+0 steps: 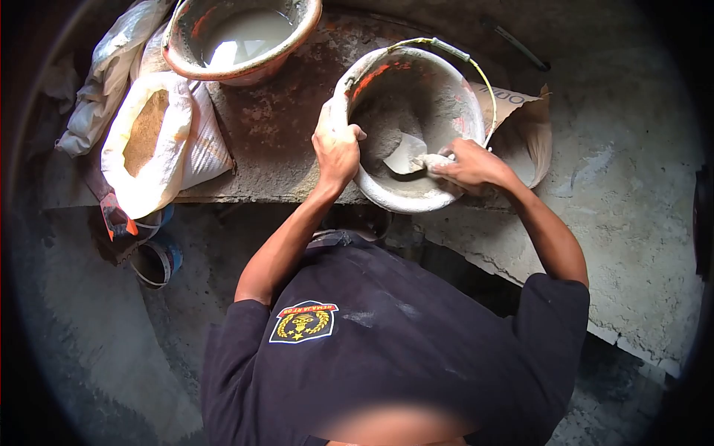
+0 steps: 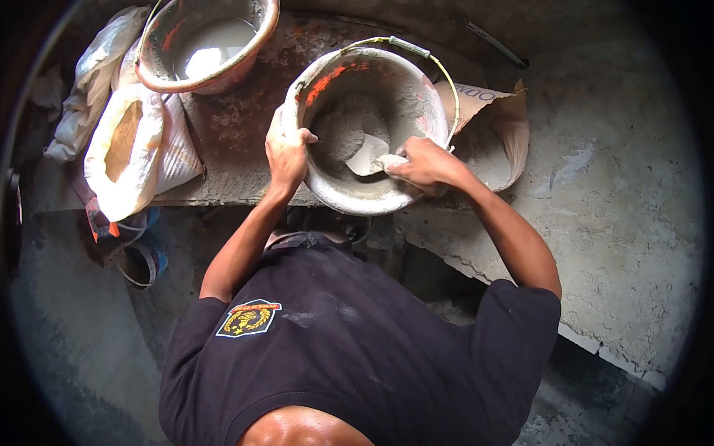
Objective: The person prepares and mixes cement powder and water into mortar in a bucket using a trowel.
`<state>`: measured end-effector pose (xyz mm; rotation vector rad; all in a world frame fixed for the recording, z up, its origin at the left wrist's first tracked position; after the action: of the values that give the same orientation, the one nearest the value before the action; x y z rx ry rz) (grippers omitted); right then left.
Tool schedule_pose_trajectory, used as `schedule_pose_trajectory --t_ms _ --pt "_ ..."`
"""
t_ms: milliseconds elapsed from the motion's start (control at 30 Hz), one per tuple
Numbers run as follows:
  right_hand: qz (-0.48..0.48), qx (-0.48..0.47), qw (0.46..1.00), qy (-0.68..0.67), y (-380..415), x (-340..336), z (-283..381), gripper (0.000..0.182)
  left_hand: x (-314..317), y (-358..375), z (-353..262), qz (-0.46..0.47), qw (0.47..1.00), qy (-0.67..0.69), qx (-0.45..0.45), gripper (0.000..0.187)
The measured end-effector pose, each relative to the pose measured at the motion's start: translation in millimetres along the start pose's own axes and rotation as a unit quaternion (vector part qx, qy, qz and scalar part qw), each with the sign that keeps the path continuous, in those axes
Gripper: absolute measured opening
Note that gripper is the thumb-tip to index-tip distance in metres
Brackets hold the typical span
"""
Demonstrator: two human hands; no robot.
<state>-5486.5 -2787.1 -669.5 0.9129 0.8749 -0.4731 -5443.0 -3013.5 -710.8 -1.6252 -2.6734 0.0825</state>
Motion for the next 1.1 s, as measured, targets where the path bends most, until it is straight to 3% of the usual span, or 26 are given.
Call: schedule_pose_trajectory --t_ms 33,67,100,167,233,367,433,500,533,567,600,633,667,700,767,800,867,1000,1100 --pt "0.001 -0.002 1.0 -0.001 -3.9 -0.6 4.2 0.04 -0.2 0.4 1.9 -0.001 1.0 0.002 -0.01 0.048" --pt "0.065 0.078 0.988 -0.114 -4.9 2.2 2.2 0.039 -0.3 0.3 3.4 -0.002 1.0 0.0 -0.009 0.048" --pt "0.13 0.156 0.954 -0.223 -1.1 5.0 1.1 0.037 -0.1 0.2 6.2 0.001 1.0 0.008 -0.014 0.048" --pt "0.125 0.219 0.886 -0.389 5.5 7.5 -3.7 0.031 -0.3 -0.4 10.4 0.005 1.0 0.015 -0.02 0.049" --pt "0.13 0.264 0.804 -0.516 4.3 19.9 -11.3 0.028 -0.2 -2.3 6.1 0.001 0.999 -0.016 0.037 0.048" --pt "0.157 0.267 0.805 -0.506 10.8 13.2 -10.7 0.031 -1.9 0.0 -1.3 0.007 1.0 0.01 -0.006 0.049" --pt "0.149 0.233 0.853 -0.442 20.6 -2.7 -5.4 0.034 -1.8 0.2 3.5 0.0 1.0 0.011 -0.007 0.05" --pt "0.131 0.215 0.922 -0.294 35.2 -29.3 4.4 0.033 -1.7 -0.3 3.5 -0.004 1.0 0.014 -0.006 0.05" --pt "0.147 0.192 0.958 -0.151 33.7 -38.7 -5.1 0.033 -1.5 0.2 2.4 0.002 1.0 0.021 -0.017 0.05" --pt "0.148 0.19 0.959 -0.15 36.1 -40.6 -9.7 0.033 -1.4 0.2 2.1 0.008 0.999 0.027 -0.027 0.05" --pt "0.089 0.126 0.988 0.023 34.5 -51.1 -8.8 0.034 -2.0 -0.2 2.5 0.004 0.999 0.027 -0.027 0.05" --pt "0.026 0.056 0.979 0.194 33.5 -58.7 -1.1 0.035 -1.9 -0.5 4.8 0.008 0.999 0.022 -0.032 0.05" --pt "0.017 0.083 0.962 0.261 32.9 -65.4 13.4 0.031 -2.1 -0.1 7.1 0.013 0.999 0.016 -0.038 0.05" --pt "0.017 0.083 0.962 0.26 27.9 -61.4 19.0 0.031 -2.1 -0.3 7.9 0.014 0.999 0.016 -0.038 0.05" --pt "-0.14 0.02 0.92 0.366 16.2 -66.2 34.5 0.019 -2.2 -1.8 6.6 0.007 1.0 -0.003 -0.019 0.05" --pt "-0.159 -0.006 0.908 0.389 4.7 -59.7 32.4 0.016 -1.8 -3.0 6.6 0.009 1.0 -0.003 -0.018 0.05" --pt "-0.15 -0.038 0.903 0.401 -29.2 -37.4 16.7 0.016 -1.6 -2.6 11.9 0.022 0.998 0.001 -0.061 0.05" --pt "-0.147 -0.099 0.89 0.421 -30.4 -31.9 20.4 0.014 -1.0 -3.2 6.5 0.015 0.998 0.032 -0.054 0.05" --pt "-0.114 -0.121 0.903 0.396 -13.5 -21.4 22.0 0.012 0.4 -5.0 8.2 -0.002 1.0 -0.009 0.008 0.05"
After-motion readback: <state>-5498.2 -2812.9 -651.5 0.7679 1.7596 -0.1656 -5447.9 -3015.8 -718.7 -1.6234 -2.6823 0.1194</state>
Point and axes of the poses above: each hand's wrist, its own y-axis away from the middle knuckle, its own x-axis out of the palm, z = x × y, the point moved 6 cm from there along -y, towards the middle knuckle, and after that the axes turned 1 degree about x, right-handed, at the moved point
